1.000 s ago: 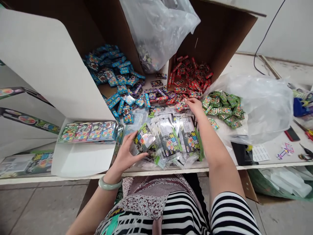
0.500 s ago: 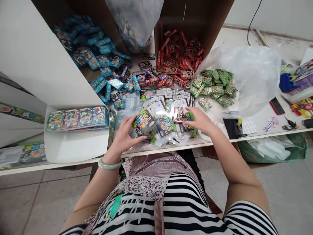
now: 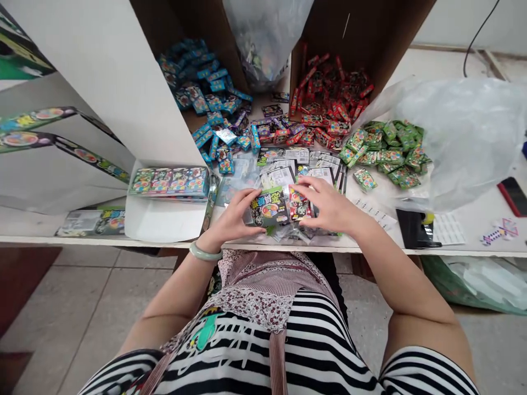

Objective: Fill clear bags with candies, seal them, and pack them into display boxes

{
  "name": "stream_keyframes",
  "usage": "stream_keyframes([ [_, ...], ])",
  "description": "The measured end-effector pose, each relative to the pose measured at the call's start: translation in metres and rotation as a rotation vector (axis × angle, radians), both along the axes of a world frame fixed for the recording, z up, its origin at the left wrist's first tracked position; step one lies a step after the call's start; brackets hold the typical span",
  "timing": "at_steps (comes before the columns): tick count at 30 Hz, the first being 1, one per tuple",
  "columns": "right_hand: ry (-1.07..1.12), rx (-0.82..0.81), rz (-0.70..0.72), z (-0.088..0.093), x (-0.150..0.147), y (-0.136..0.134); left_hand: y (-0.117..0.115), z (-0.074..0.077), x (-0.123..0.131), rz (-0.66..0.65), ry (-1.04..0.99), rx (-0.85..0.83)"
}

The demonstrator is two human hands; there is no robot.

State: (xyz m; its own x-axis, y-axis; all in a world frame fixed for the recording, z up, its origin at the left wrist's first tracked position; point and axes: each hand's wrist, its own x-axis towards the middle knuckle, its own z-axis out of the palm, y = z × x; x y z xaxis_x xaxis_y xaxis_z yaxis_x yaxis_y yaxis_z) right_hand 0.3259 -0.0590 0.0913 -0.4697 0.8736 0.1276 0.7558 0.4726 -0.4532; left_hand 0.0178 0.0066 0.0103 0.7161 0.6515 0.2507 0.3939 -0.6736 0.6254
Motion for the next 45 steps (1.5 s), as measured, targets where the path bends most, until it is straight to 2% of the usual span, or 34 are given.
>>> stream_keyframes([
  [5,-0.1,-0.05,0.132,0.005,-0.002,0.005,0.002,0.0,0.005,-0.084,0.033,0.036],
  [14,-0.047,-0.161,0.095,-0.006,-0.015,0.024,0.004,-0.005,-0.001,-0.106,0.029,-0.068],
  [17,0.01,-0.165,0.046,-0.013,-0.019,0.028,0.004,-0.008,-0.001,-0.066,0.002,-0.068],
  [21,0.102,-0.037,-0.059,-0.016,-0.029,0.02,0.002,-0.013,-0.002,0.06,-0.063,-0.054],
  [24,0.112,-0.076,0.03,-0.015,-0.037,0.017,0.001,-0.014,-0.004,0.069,-0.094,-0.046],
  [26,0.191,-0.125,0.035,-0.016,-0.036,0.034,0.002,-0.013,-0.007,0.077,-0.106,-0.04],
  [28,0.318,-0.114,-0.137,-0.02,-0.025,0.073,0.003,-0.012,-0.012,0.111,-0.118,-0.024],
  [29,0.373,-0.072,-0.301,-0.024,-0.017,0.1,0.004,-0.011,-0.014,0.126,-0.122,-0.016],
  [31,0.31,-0.029,-0.569,-0.033,-0.001,0.161,0.003,-0.009,-0.019,0.144,-0.124,-0.006],
  [34,0.089,-0.123,-0.834,-0.047,0.013,0.245,0.001,-0.006,-0.023,0.154,-0.11,-0.005],
  [37,0.047,-0.233,-0.927,-0.056,0.013,0.293,-0.001,-0.007,-0.024,0.177,-0.083,-0.011],
  [39,0.074,-0.283,-0.908,-0.061,0.012,0.301,-0.001,-0.009,-0.025,0.202,-0.066,-0.021],
  [41,0.115,-0.327,-0.886,-0.066,0.015,0.294,0.0,-0.011,-0.027,0.22,-0.057,-0.03],
  [45,0.259,-0.357,-0.825,-0.07,0.029,0.243,0.003,-0.014,-0.032,0.228,-0.072,-0.043],
])
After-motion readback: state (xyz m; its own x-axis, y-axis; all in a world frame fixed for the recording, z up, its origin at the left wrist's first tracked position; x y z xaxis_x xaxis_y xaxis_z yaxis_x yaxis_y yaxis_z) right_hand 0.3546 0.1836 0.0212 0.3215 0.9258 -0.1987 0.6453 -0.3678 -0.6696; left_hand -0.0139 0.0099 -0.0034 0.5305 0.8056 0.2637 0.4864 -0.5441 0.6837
